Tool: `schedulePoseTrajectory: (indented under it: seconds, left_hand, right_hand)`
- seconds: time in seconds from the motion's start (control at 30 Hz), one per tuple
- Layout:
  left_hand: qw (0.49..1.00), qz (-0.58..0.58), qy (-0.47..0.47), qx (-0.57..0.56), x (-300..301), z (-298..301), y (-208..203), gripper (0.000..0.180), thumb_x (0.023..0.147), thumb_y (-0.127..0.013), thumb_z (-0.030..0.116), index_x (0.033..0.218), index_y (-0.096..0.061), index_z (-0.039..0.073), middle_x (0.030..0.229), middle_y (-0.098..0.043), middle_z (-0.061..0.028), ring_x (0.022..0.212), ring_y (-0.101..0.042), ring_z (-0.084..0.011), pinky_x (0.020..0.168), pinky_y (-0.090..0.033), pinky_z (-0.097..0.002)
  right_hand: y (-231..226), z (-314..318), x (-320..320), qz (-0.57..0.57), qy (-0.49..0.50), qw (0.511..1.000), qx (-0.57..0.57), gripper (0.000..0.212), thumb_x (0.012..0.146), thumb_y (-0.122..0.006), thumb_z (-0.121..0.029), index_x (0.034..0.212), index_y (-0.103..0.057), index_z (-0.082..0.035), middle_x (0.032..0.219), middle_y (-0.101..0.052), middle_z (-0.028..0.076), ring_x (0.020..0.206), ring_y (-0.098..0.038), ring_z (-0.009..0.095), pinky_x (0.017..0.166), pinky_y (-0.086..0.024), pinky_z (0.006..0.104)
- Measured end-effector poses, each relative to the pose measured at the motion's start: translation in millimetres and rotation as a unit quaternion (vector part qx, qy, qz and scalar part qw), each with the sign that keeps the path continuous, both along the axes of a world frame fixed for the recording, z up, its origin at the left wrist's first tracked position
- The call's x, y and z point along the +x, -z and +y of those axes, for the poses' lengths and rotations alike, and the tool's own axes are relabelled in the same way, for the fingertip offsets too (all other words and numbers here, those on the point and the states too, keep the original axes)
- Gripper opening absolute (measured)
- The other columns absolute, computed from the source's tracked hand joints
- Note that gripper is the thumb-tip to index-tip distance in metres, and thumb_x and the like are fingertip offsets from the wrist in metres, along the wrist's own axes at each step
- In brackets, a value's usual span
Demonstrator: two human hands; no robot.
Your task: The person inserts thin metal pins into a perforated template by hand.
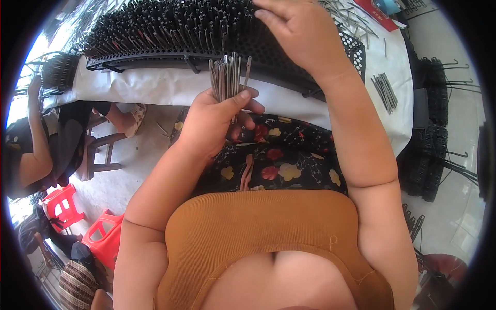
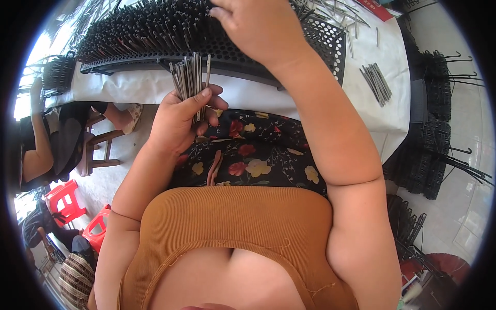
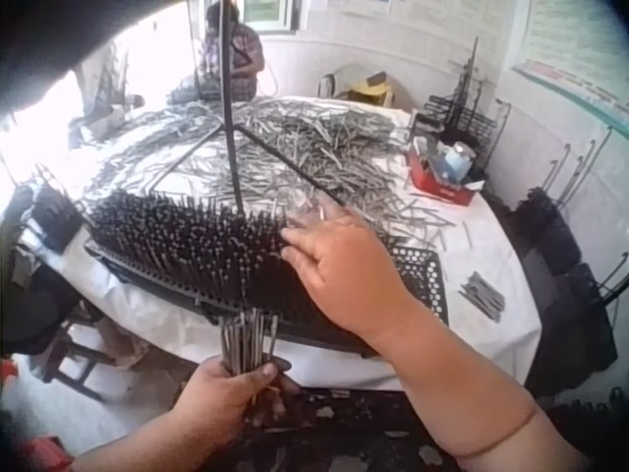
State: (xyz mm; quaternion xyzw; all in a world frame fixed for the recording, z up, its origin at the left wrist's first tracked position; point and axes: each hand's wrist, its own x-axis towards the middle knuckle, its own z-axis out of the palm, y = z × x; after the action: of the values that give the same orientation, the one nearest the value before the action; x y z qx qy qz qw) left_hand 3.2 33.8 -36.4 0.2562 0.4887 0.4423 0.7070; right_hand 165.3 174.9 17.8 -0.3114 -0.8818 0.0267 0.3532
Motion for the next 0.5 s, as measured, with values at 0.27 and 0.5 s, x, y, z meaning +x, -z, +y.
schedulePoseTrajectory:
  seconds: [0.27,0.5]
  left_hand:
    - [0.998,-0.005,0.034,0.043,1.7,-0.9,-3.6,0.026,0.096,-0.061,0.016,0.114,-0.062,-0.003,0.092,-0.07,-0.0104,0.063,-0.061,-0.0114,0.044,-0.041,-0.0212]
    - [0.997,-0.027,0.073,-0.001,-2.3,15.1,-17.8,0.028,0.094,-0.064,0.013,0.117,-0.061,-0.002,0.093,-0.068,-0.0087,0.062,-0.052,-0.0074,0.045,-0.035,-0.0183]
  right_hand:
    - [12.6,-61.0,13.7,0.233,-0.022,0.912,-0.338,0.041,0.087,-0.071,0.0,0.126,-0.064,-0.006,0.097,-0.072,0.007,0.088,-0.067,0.012,0.077,-0.054,0.0234]
    - [8.5,-41.3,29.9,0.325,-0.009,0.852,-0.411,0.026,0.088,-0.07,-0.003,0.114,-0.068,-0.002,0.092,-0.074,0.01,0.077,-0.069,0.013,0.068,-0.056,0.0233]
